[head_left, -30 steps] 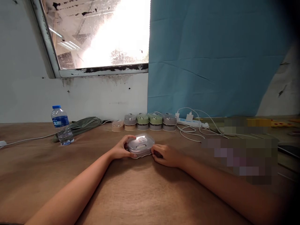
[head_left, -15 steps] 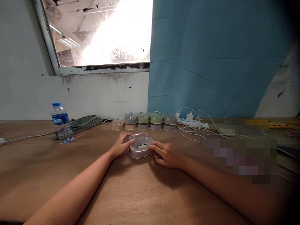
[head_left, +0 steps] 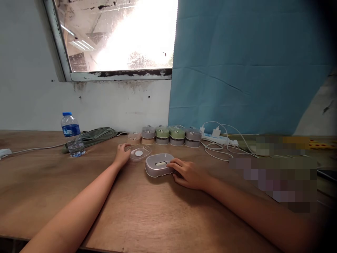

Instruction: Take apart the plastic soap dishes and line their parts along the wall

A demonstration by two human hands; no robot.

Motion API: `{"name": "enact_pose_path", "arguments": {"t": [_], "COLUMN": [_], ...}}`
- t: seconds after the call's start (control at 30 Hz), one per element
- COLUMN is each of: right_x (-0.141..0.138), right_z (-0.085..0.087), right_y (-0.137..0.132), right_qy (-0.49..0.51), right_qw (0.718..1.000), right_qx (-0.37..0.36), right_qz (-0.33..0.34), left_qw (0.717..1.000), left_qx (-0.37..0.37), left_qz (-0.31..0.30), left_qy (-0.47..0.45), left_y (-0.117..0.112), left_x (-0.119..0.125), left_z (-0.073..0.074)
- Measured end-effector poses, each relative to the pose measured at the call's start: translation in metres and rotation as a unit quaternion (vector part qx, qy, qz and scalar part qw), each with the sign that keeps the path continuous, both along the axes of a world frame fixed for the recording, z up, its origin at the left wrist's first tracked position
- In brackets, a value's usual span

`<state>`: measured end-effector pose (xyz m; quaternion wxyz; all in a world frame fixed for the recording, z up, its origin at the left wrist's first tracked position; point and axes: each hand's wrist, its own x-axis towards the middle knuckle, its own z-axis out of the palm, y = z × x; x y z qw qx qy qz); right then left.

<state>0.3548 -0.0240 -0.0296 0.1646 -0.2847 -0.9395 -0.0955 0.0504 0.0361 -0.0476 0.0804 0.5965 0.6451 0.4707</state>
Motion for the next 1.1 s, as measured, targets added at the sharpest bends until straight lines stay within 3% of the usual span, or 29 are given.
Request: {"name": "enact_pose_path", "arguments": {"t": [0.13,0.27,0.37,0.47,0.53,0.6,0.83,1.1], "right_x": [0.0,0.001,0.002,0.003,0.003,0.004,0.001,0.0], "right_z": [0.0,-0.001,-0.003,-0.007,-0.009,-0.01,-0.008,-0.005], "right_y": [0.0,0.0,0.002,0.005,0.006,0.007,0.003,0.001], "right_qy": [0.008,0.015,0.027,0.048,0.063,0.081,0.132,0.137], "right_qw": [1.0,1.0,1.0,0.998,0.996,0.993,0.978,0.965], "right_qx": [-0.002,-0.001,0.002,0.008,0.013,0.026,0.118,0.162], "right_qz": [-0.001,0.003,0.013,0.043,0.069,0.087,0.11,0.153], "left_qw": [0.998,0.992,0.957,0.876,0.832,0.818,0.841,0.888], "left_qx": [-0.015,0.016,0.053,0.032,0.02,0.019,-0.007,-0.073], "left_qz": [-0.013,-0.041,-0.195,-0.398,-0.472,-0.496,-0.51,-0.454], "left_qy": [0.055,0.121,0.208,0.271,0.291,0.291,0.18,0.01], "left_y": [-0.001,-0.013,-0.032,-0.051,-0.057,-0.058,-0.055,-0.054], "left_x": [-0.009,0.001,0.021,0.042,0.054,0.059,0.057,0.055], "left_z": [0.0,0.012,0.024,0.031,0.03,0.028,0.027,0.023]}}
